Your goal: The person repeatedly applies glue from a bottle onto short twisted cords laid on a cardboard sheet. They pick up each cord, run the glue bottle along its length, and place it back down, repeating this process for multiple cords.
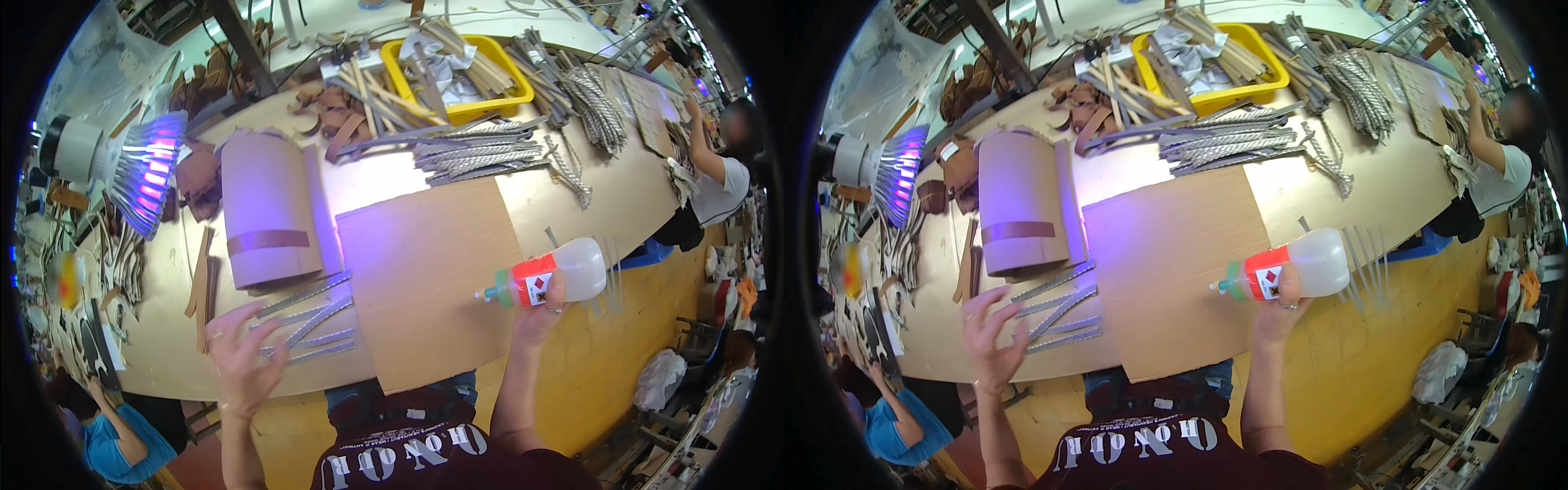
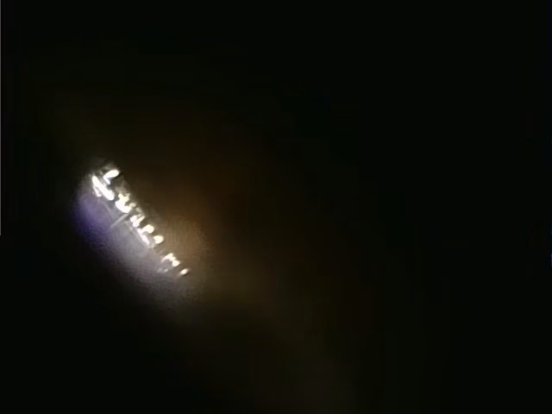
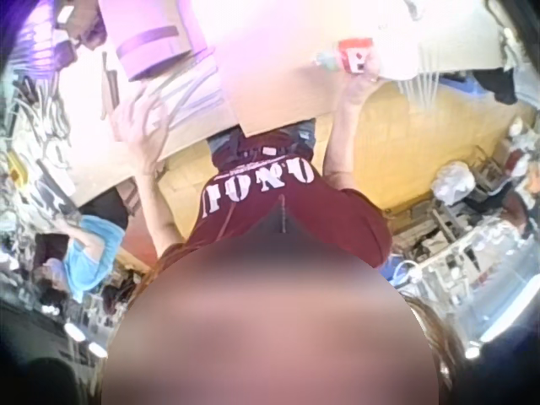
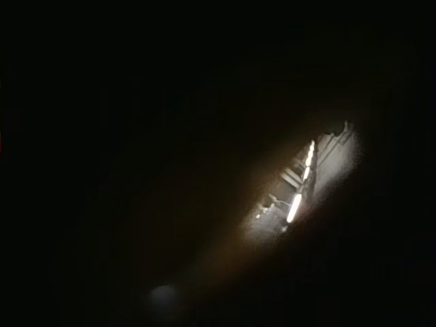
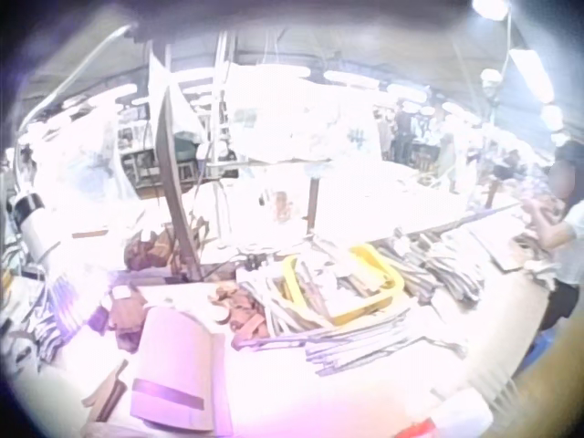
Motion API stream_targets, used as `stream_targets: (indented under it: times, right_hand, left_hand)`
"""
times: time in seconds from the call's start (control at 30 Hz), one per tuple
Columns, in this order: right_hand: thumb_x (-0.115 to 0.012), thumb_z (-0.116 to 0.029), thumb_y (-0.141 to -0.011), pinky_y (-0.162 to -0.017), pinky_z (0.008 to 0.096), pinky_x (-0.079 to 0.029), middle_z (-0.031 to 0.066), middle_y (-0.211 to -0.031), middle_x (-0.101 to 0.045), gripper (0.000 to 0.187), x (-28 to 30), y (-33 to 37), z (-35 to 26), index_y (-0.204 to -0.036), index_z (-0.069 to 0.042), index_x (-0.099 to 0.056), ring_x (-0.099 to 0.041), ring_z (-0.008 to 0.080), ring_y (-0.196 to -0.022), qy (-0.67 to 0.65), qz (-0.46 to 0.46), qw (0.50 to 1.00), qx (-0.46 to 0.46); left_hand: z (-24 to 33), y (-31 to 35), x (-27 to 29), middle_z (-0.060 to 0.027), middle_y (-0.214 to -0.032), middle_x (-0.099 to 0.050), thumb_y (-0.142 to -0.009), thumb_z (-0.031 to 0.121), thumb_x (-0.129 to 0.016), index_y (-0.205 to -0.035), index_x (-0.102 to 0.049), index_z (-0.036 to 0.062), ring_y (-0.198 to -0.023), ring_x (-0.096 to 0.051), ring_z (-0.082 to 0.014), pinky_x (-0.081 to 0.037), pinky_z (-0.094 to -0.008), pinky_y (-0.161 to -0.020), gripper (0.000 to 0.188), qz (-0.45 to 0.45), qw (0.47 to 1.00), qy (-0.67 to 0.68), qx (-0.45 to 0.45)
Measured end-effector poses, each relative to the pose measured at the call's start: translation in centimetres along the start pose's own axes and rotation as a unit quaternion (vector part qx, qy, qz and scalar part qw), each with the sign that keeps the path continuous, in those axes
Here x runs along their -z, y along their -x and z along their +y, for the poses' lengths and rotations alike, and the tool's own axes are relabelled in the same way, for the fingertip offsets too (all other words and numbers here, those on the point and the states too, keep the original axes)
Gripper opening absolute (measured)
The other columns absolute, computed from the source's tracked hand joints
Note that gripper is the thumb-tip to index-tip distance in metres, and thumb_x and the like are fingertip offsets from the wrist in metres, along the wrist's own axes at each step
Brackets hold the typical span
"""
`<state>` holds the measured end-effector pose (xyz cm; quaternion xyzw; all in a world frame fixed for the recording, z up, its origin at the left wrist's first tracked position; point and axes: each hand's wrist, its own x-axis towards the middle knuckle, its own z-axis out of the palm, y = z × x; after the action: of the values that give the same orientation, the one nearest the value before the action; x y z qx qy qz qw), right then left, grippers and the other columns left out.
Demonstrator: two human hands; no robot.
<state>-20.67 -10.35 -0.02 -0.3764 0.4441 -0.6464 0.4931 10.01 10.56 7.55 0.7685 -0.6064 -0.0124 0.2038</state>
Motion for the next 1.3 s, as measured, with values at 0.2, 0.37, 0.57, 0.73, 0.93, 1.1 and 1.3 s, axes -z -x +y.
stream_targets:
  times: [0.2,0.37,0.57,0.73,0.93,1.1,1.3]
  right_hand:
    - [-0.065,-0.028,-0.086,-0.079,0.0362,-0.054,0.0096,-0.103,-0.061,0.037,4.2,-0.7,-0.3,-0.110,-0.001,-0.057,-0.063,0.0185,-0.092,-0.058,0.046,0.997,-0.007]
    - [-0.069,-0.015,-0.084,-0.081,0.0341,-0.052,0.0076,-0.105,-0.057,0.050,6.4,-0.2,-0.5,-0.125,-0.002,-0.044,-0.060,0.0158,-0.091,-0.056,0.149,0.987,0.018]
    - [-0.071,-0.026,-0.084,-0.081,0.0309,-0.050,0.0054,-0.109,-0.055,0.052,5.9,-1.7,-1.5,-0.123,-0.003,-0.046,-0.058,0.0139,-0.094,0.051,0.111,0.992,0.015]
    - [-0.071,-0.025,-0.082,-0.080,0.0291,-0.049,0.0035,-0.104,-0.054,0.050,3.6,-2.7,-1.4,-0.121,-0.004,-0.047,-0.056,0.0124,-0.091,0.024,0.075,0.997,0.025]
    - [-0.067,-0.032,-0.084,-0.076,0.0331,-0.054,0.0087,-0.099,-0.062,0.048,3.3,-3.5,1.2,-0.119,-0.003,-0.051,-0.063,0.0172,-0.088,-0.127,0.042,0.991,-0.024]
    - [-0.064,-0.038,-0.085,-0.077,0.0364,-0.057,0.0143,-0.093,-0.067,0.050,4.2,-2.1,2.3,-0.120,-0.003,-0.055,-0.067,0.0226,-0.085,-0.260,0.000,0.954,-0.152]
    - [-0.062,-0.041,-0.085,-0.074,0.0353,-0.056,0.0132,-0.091,-0.067,0.053,5.3,-0.7,-0.1,-0.121,-0.003,-0.055,-0.067,0.0206,-0.083,-0.216,0.073,0.962,-0.154]
  left_hand:
    - [8.6,-15.8,-12.4,-0.0081,-0.100,-0.065,-0.076,0.020,-0.075,-0.098,-0.067,0.0078,-0.095,-0.061,-0.0269,-0.045,-0.0384,-0.086,0.027,0.051,0.970,0.127,-0.202]
    - [11.5,-24.9,-18.5,-0.0084,-0.101,-0.061,-0.080,0.026,-0.072,-0.095,-0.067,0.0083,-0.098,-0.057,-0.0269,-0.044,-0.0400,-0.084,0.024,-0.010,0.987,0.005,-0.158]
    - [10.3,-25.1,-19.9,-0.0085,-0.088,-0.061,-0.081,0.021,-0.071,-0.085,-0.070,0.0073,-0.085,-0.060,-0.0267,-0.045,-0.0401,-0.078,0.014,0.050,0.985,0.076,-0.146]
    - [10.6,-22.5,-17.5,-0.0116,-0.076,-0.066,-0.087,0.016,-0.066,-0.087,-0.071,0.0034,-0.068,-0.064,-0.0241,-0.048,-0.0339,-0.064,0.013,0.023,0.974,0.219,-0.056]
    - [12.2,-12.8,-14.7,-0.0122,-0.078,-0.069,-0.088,0.014,-0.065,-0.093,-0.072,0.0023,-0.069,-0.064,-0.0171,-0.049,-0.0314,-0.065,0.014,-0.085,0.945,0.316,0.029]
    - [12.1,-8.8,-14.7,-0.0113,-0.095,-0.070,-0.085,0.010,-0.067,-0.096,-0.072,0.0056,-0.084,-0.064,-0.0260,-0.049,-0.0349,-0.074,0.013,0.018,0.991,0.136,-0.007]
    - [14.1,-7.5,-13.3,-0.0290,-0.146,-0.032,-0.085,0.016,-0.065,-0.134,-0.046,0.0000,-0.132,-0.034,-0.0458,-0.026,-0.0521,-0.108,0.055,-0.032,0.995,0.068,-0.060]
